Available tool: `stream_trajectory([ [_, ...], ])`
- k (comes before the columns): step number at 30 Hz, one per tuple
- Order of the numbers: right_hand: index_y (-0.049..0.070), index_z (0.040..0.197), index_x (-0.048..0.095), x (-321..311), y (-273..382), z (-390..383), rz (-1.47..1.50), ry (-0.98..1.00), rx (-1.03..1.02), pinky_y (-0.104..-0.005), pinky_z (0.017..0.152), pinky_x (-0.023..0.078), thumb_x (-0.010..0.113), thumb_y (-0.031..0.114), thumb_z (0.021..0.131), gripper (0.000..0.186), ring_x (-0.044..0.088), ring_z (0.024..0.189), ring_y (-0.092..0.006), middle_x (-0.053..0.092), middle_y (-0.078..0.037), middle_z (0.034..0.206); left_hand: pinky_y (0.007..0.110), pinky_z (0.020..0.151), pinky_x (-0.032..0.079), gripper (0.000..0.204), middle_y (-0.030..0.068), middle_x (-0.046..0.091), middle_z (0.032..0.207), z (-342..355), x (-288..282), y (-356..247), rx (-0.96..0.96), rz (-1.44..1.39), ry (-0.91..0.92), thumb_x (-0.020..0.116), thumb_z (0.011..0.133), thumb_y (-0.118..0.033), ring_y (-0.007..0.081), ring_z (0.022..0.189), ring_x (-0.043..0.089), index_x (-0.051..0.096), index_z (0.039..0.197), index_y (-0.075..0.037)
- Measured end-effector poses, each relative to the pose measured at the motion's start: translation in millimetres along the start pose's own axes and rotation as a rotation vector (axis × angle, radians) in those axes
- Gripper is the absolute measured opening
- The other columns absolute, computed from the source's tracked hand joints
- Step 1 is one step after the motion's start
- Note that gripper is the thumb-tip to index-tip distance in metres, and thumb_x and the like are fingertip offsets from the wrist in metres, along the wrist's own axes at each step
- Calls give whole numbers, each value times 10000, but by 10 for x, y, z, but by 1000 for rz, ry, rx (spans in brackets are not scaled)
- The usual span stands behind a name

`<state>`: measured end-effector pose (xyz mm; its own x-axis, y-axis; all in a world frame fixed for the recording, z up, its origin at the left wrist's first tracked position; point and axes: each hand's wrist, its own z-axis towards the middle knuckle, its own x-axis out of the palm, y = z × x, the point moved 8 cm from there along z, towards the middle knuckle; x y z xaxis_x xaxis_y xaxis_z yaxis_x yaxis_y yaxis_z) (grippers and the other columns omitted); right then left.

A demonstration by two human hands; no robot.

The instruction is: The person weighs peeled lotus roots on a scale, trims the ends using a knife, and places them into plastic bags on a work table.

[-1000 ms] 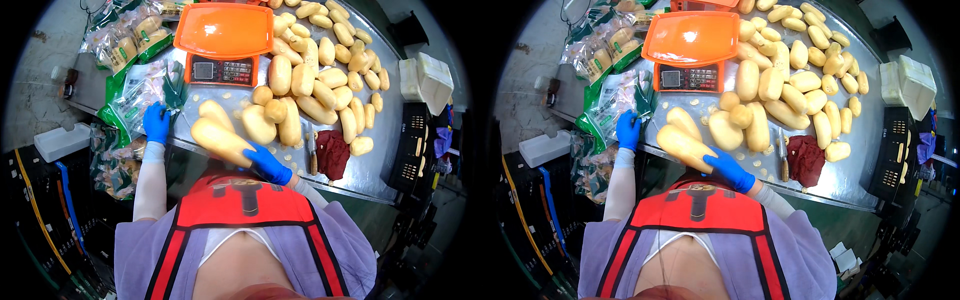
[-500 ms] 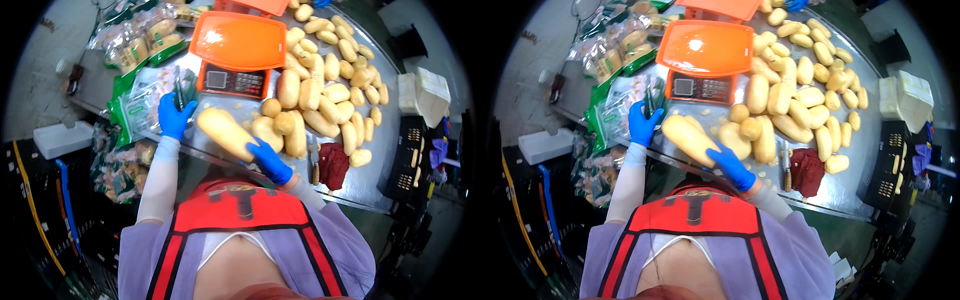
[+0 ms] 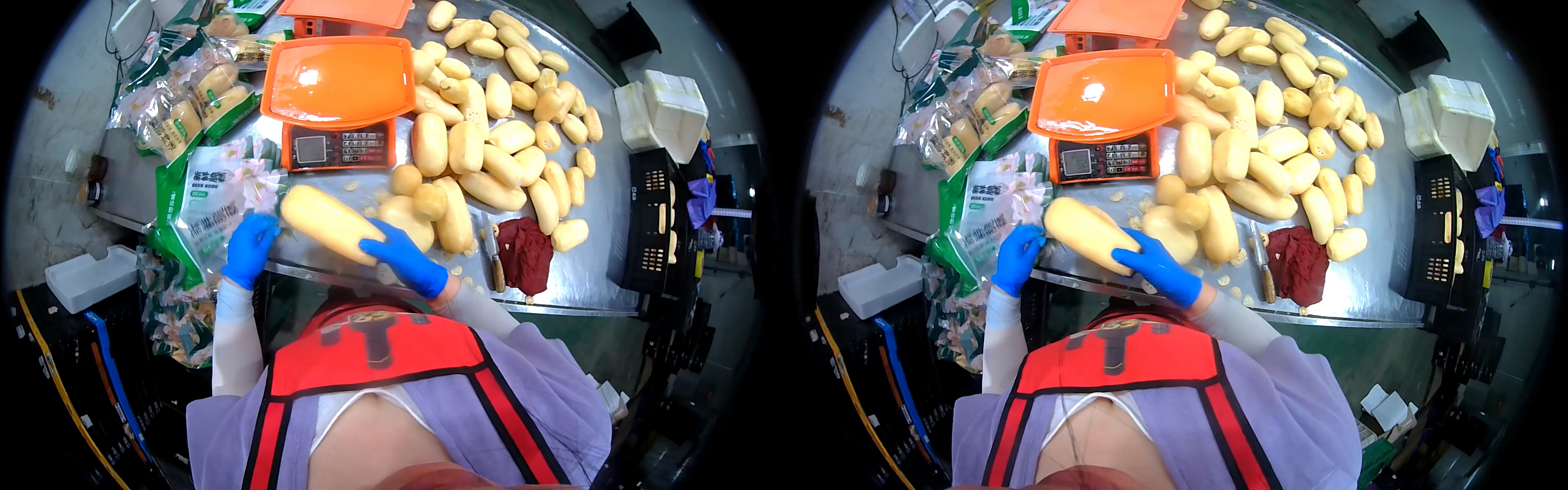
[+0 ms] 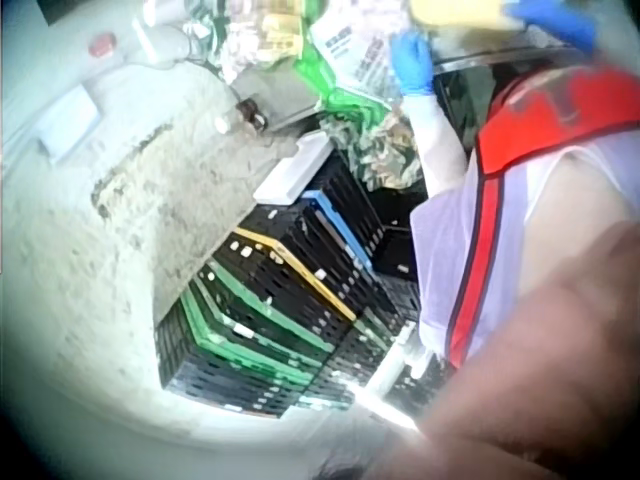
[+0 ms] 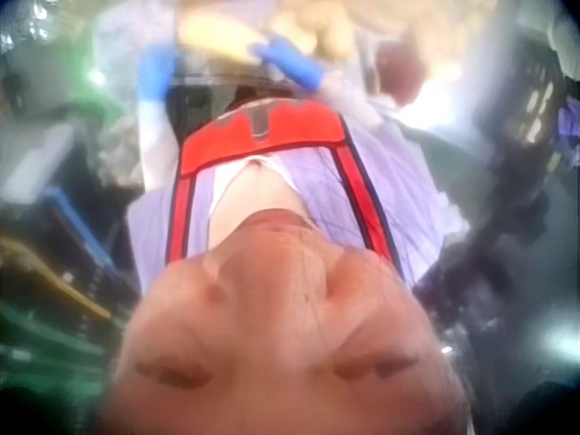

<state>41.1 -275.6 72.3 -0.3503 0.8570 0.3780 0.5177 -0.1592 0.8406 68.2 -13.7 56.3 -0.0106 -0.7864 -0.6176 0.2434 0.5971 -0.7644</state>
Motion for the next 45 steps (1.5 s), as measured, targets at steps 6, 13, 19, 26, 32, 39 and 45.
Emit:
stream_trajectory([
  [6,43,1416,314,214,156,148,-434,25,-276,-340,912,432,657,290,837,717,521,1087,-181,550,-107,1231,310,782,457,162,103,607,936,31,-346,-131,-193,-131,-299,611,855,-92,201,872,586,631,982,5],
  [13,15,1351,386,276,24,373,-219,-39,-41,-348,889,456,631,301,846,630,558,1053,-235,578,-185,1153,349,765,463,137,129,620,919,155,-310,-691,61,102,-244,585,824,-19,275,852,589,637,950,-11],
  [19,-22,1341,378,332,105,406,-518,-152,-382,-400,892,440,655,305,817,677,567,1050,-333,554,-216,1178,353,765,466,157,137,612,918,255,-194,-1157,129,84,-258,595,812,-17,285,850,586,636,964,-14],
  [26,32,1112,575,361,-59,697,23,1,-216,-381,661,471,590,247,844,344,608,711,-224,652,-75,858,331,741,475,154,133,608,909,177,163,-1646,203,-128,-7,603,814,-4,256,835,593,628,965,5],
  [32,30,1119,574,528,184,614,-379,92,-488,-366,696,470,566,231,863,325,601,772,-202,641,-73,920,323,730,474,177,131,603,945,117,266,-1915,300,-197,52,626,790,-10,256,821,590,626,967,2],
  [39,21,1151,563,677,178,827,-588,117,-688,-333,789,464,536,209,890,323,578,913,-169,611,-86,1051,282,798,418,328,16,523,978,-326,-414,-622,-341,-546,-686,588,880,-159,92,851,472,518,1184,-56],
  [45,20,1263,481,863,252,813,-146,289,-310,-287,877,451,592,232,862,468,556,1026,-166,562,-96,1180,289,794,427,249,23,539,1065,-563,-175,160,-649,-1037,-797,548,924,-238,120,953,522,525,1125,-94],
])
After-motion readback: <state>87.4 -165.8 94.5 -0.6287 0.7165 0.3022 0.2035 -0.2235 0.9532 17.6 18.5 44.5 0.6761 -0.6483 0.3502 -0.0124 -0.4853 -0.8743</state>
